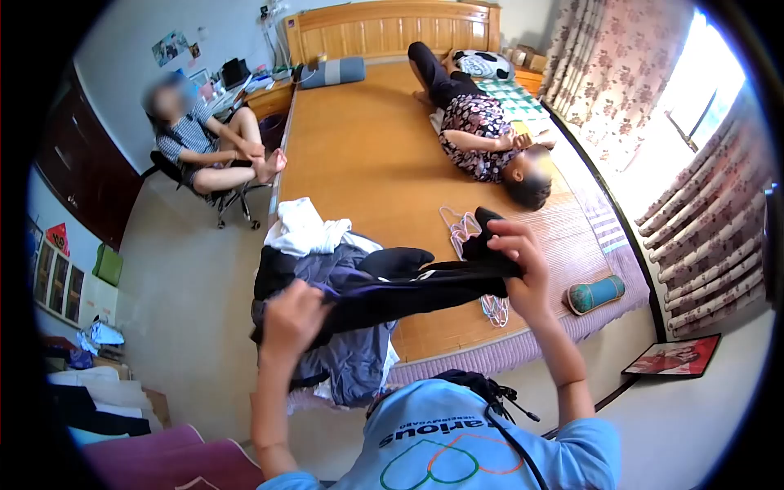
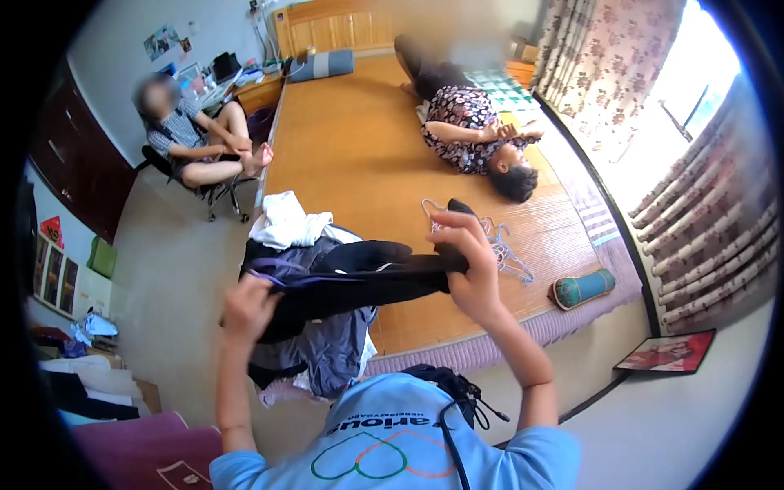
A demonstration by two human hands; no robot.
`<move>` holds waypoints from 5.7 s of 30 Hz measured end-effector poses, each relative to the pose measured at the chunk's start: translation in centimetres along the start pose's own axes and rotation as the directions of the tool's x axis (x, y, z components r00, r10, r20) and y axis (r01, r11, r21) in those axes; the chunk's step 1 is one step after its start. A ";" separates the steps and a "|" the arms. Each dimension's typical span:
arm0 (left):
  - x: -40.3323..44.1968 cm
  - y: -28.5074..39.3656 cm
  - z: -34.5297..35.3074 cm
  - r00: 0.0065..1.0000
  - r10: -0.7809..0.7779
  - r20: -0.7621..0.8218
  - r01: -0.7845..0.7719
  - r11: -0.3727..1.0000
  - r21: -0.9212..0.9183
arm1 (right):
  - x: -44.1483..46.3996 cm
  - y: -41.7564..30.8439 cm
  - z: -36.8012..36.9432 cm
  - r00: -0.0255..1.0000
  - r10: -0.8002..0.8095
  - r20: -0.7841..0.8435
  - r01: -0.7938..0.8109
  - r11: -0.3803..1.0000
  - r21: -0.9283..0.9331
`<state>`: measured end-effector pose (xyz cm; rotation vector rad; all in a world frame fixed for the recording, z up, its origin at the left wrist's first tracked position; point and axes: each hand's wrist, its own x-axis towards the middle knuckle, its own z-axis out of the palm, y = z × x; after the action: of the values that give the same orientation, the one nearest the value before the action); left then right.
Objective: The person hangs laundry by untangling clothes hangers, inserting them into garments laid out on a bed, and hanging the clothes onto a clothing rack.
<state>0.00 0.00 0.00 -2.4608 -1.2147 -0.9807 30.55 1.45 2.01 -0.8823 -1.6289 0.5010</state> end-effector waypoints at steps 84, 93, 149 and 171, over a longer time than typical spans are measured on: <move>-42.5 -33.8 -38.5 0.336 -0.719 -0.609 0.740 0.601 -0.301 | -0.8 -39.9 91.8 -0.487 -0.733 0.475 -0.125 0.597 0.793; -50.3 -31.9 -44.8 -0.048 -0.582 -0.812 0.977 0.144 -0.160 | 1.3 -52.3 103.4 -0.461 -0.782 0.419 -0.174 0.543 0.822; -29.7 -21.8 -16.3 0.800 -0.303 0.518 0.549 0.719 -0.427 | -27.5 -4.1 40.9 0.361 0.875 0.322 -0.655 0.484 -0.581; 4.6 20.9 -10.4 0.690 0.423 -0.588 0.246 -0.901 -0.358 | -49.1 -16.5 20.6 -0.145 0.798 -0.586 -0.958 0.034 0.283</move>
<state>13.24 -15.17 12.66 0.9214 -1.1623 0.5008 9.09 -43.80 -22.35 -2.1688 -0.0749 0.8130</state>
